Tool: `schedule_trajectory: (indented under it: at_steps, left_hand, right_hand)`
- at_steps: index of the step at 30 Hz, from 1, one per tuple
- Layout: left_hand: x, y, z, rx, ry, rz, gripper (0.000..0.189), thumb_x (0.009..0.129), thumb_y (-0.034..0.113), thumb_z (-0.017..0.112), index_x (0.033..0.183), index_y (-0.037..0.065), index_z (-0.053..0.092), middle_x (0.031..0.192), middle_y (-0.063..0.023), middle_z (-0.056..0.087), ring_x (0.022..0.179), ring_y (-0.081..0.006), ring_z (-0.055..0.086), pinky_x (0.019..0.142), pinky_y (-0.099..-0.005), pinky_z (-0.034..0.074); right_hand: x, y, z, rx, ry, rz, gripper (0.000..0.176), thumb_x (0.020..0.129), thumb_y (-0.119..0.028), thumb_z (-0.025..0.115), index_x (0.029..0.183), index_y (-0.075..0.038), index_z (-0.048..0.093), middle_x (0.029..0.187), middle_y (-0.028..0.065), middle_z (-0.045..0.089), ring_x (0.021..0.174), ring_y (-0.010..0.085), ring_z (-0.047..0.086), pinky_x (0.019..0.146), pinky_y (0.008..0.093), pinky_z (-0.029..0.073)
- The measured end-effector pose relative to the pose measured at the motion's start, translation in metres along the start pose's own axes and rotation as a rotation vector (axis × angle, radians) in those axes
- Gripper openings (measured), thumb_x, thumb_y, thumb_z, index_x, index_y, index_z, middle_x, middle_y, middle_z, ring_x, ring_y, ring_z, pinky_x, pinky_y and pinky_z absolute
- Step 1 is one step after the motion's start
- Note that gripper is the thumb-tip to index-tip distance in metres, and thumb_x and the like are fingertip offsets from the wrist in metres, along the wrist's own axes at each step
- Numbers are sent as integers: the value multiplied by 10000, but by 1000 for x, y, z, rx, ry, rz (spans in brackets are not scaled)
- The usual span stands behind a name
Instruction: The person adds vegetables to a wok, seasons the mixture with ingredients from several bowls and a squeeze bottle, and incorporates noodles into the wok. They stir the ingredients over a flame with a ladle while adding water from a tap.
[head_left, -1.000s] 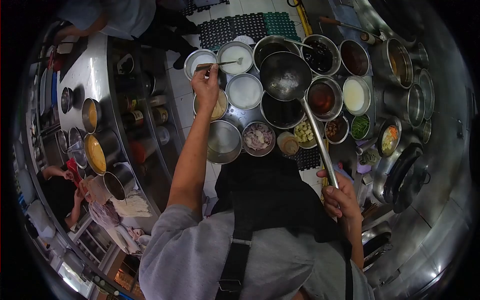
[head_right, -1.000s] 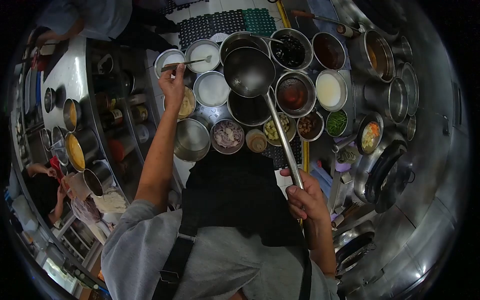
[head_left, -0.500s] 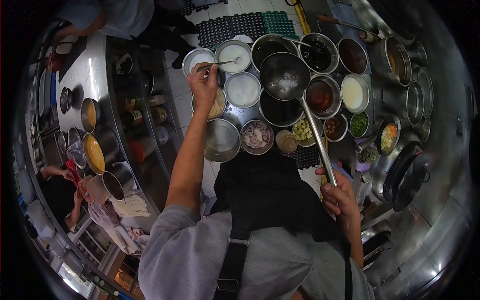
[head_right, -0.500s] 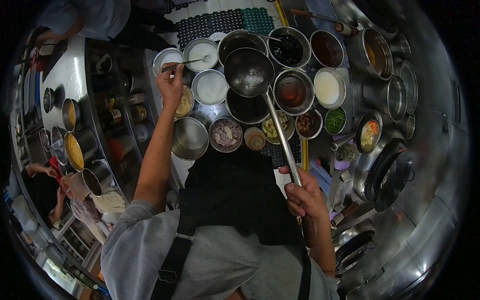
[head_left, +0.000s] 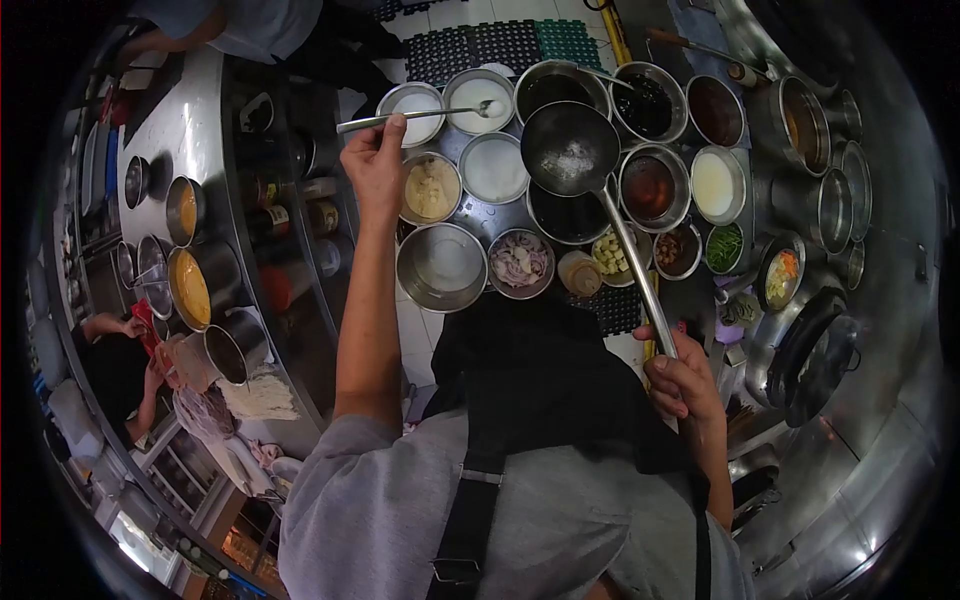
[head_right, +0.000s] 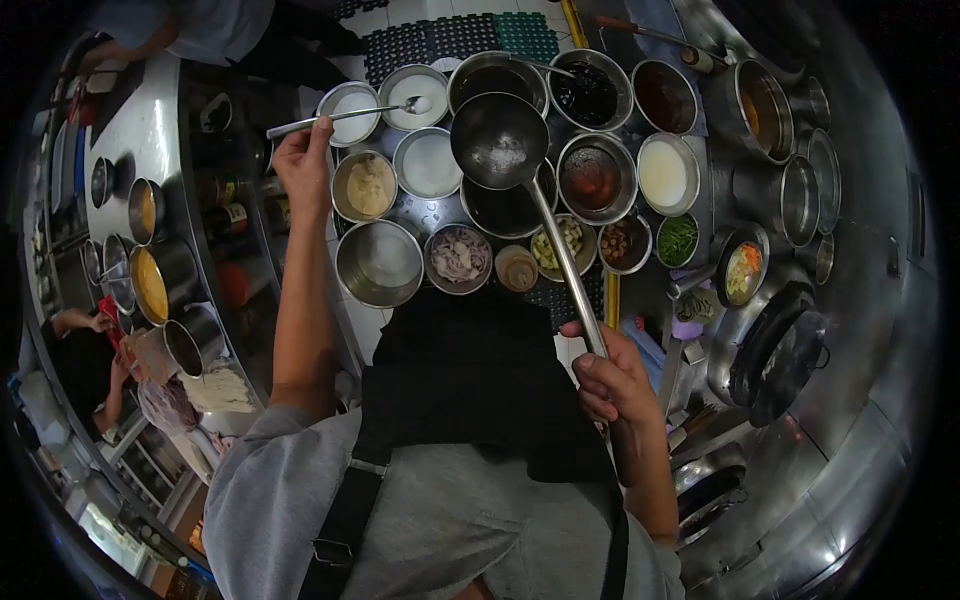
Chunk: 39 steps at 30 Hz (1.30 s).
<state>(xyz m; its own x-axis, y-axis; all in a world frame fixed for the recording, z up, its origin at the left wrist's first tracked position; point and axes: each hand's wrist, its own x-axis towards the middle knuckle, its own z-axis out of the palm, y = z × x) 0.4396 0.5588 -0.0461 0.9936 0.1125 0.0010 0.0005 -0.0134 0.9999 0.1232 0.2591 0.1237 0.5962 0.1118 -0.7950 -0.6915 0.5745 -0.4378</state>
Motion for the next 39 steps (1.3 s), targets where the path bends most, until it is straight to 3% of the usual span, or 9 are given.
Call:
schedule_trajectory:
  at_steps: [1,4,5,8,12,16,22,28,39]
  left_hand:
    - [-7,8,-6,2,8,0,245,905,190,739,907,-54,715,740,-30,660,657,-71,532,606,-248,430]
    - [-25,27,-28,259,20,301,154,911,140,720,912,-13,708,816,-23,660,719,-92,551,630,-248,427]
    - [-33,40,-34,397,44,340,110,898,123,714,881,17,689,824,-42,647,727,-137,578,686,-281,421]
    - [-53,11,-67,681,0,410,106,882,114,707,838,27,667,817,-60,638,738,-187,596,754,-323,394]
    - [-82,-27,-76,776,-41,460,107,876,134,706,828,48,666,823,-38,636,758,-215,588,826,-369,348]
    - [-89,-38,-74,610,10,247,139,881,148,705,818,30,672,803,-39,640,716,-189,591,797,-361,378]
    - [-85,-56,-79,463,48,240,170,898,134,695,862,-32,695,746,-96,640,670,-177,583,613,-316,456]
    - [-87,-60,-82,413,54,43,192,903,151,706,896,-41,713,804,-98,656,712,-152,569,651,-297,461]
    - [-79,-83,-92,292,38,-23,212,901,162,721,882,-49,711,796,-57,653,745,-124,561,691,-283,451]
  right_hand:
    - [2,-1,0,13,-26,22,414,901,-70,537,1302,3,469,543,-30,367,308,49,313,301,208,257]
    - [6,-4,0,29,-85,71,421,905,-71,527,1315,0,462,551,-30,370,309,47,315,301,206,258]
    - [7,-5,0,37,-106,92,427,907,-71,522,1323,-2,457,554,-30,371,309,46,316,300,206,259]
    - [8,-10,4,-11,-137,119,438,913,-74,516,1339,-4,443,553,-31,369,310,44,317,300,205,262]
    - [11,-13,11,-52,-151,132,445,917,-75,517,1348,0,432,549,-32,362,310,42,316,298,202,259]
    - [13,-11,17,-49,-138,120,445,919,-76,519,1345,13,431,542,-34,359,308,41,318,293,199,245]
    - [10,-7,23,-71,-123,100,447,915,-82,521,1341,21,432,538,-32,363,304,41,317,292,201,242]
    - [8,-2,25,-82,-92,93,455,898,-77,520,1334,22,442,536,-32,363,304,42,316,293,203,249]
    - [5,7,28,-61,-60,89,446,889,-57,519,1325,12,454,525,-42,360,301,43,319,296,204,259]
